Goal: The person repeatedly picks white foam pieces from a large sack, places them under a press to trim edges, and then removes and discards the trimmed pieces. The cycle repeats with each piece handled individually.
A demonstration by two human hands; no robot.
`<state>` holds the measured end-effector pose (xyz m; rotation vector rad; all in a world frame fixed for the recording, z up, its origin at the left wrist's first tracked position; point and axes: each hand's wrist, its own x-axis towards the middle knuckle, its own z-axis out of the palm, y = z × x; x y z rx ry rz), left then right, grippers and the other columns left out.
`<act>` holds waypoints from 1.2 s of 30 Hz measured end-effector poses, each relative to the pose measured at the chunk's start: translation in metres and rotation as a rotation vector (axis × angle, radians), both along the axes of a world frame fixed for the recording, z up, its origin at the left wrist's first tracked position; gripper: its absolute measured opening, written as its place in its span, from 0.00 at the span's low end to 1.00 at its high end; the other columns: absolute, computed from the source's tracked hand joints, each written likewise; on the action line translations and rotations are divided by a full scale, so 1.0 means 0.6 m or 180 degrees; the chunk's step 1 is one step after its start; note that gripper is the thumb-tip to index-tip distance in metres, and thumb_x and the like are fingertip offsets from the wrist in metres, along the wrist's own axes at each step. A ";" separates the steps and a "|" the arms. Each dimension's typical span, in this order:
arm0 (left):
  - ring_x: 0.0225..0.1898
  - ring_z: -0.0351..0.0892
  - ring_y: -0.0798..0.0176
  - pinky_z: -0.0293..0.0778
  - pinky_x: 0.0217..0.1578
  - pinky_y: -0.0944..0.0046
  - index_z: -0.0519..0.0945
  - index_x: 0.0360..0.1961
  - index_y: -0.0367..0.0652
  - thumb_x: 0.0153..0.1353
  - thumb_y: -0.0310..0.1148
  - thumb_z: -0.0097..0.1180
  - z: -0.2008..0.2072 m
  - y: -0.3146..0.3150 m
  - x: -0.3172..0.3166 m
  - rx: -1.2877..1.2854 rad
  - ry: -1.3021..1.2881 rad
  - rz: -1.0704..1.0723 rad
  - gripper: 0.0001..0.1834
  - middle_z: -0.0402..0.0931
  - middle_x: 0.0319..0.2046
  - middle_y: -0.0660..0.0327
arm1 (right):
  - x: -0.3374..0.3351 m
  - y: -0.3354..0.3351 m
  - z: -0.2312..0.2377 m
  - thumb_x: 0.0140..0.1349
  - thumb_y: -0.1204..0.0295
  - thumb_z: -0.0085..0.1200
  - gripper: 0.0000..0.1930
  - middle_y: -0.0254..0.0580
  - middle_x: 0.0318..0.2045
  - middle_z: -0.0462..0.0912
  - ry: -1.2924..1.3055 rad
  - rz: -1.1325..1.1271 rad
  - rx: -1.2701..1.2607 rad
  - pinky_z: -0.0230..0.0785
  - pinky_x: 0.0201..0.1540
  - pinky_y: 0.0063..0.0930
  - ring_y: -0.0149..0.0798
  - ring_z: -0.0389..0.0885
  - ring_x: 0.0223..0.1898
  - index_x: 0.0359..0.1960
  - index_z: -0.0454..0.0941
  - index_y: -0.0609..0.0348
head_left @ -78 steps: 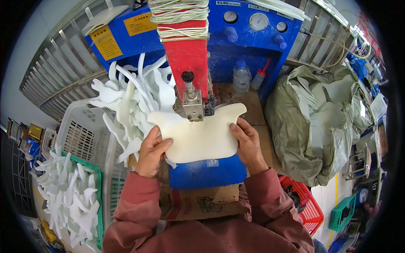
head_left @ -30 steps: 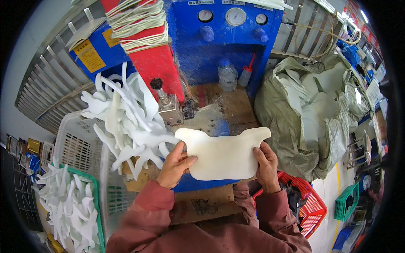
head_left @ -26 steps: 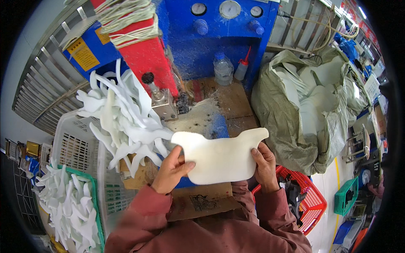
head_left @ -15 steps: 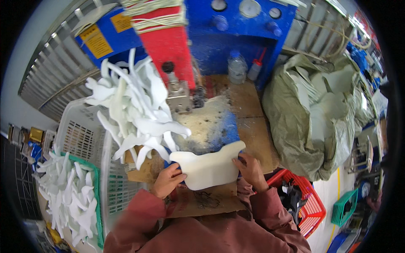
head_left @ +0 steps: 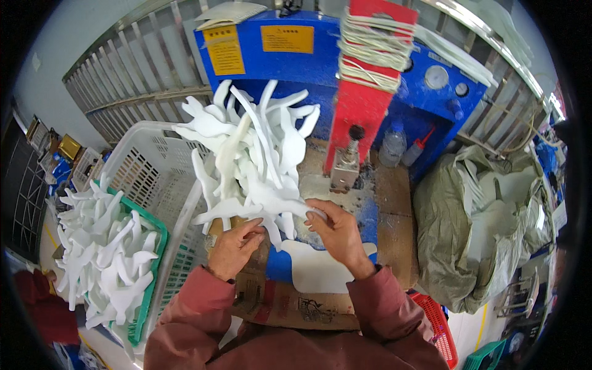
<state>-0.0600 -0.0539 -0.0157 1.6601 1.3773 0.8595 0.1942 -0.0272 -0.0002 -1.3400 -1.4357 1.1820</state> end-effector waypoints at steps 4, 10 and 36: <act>0.53 0.83 0.62 0.79 0.50 0.65 0.76 0.64 0.38 0.68 0.25 0.61 -0.023 0.015 -0.017 -0.0192 -0.0609 0.0260 0.23 0.83 0.53 0.55 | -0.035 -0.015 0.056 0.62 0.82 0.62 0.16 0.49 0.42 0.83 -0.0779 0.0136 0.2228 0.79 0.40 0.33 0.48 0.86 0.38 0.52 0.82 0.62; 0.62 0.76 0.62 0.77 0.56 0.64 0.74 0.66 0.39 0.69 0.24 0.61 -0.079 0.054 -0.022 -0.0100 -0.1245 0.0172 0.25 0.78 0.60 0.57 | -0.058 -0.025 0.124 0.57 0.87 0.64 0.18 0.52 0.42 0.84 -0.1126 -0.0103 0.3284 0.79 0.39 0.32 0.49 0.86 0.37 0.50 0.83 0.65; 0.51 0.86 0.59 0.86 0.46 0.60 0.80 0.57 0.36 0.74 0.27 0.54 -0.071 -0.101 0.087 -0.3104 -0.2244 -0.0861 0.13 0.83 0.52 0.56 | 0.131 -0.231 -0.065 0.58 0.76 0.69 0.21 0.54 0.52 0.83 -0.1419 0.0817 0.0970 0.79 0.52 0.39 0.50 0.83 0.53 0.54 0.82 0.60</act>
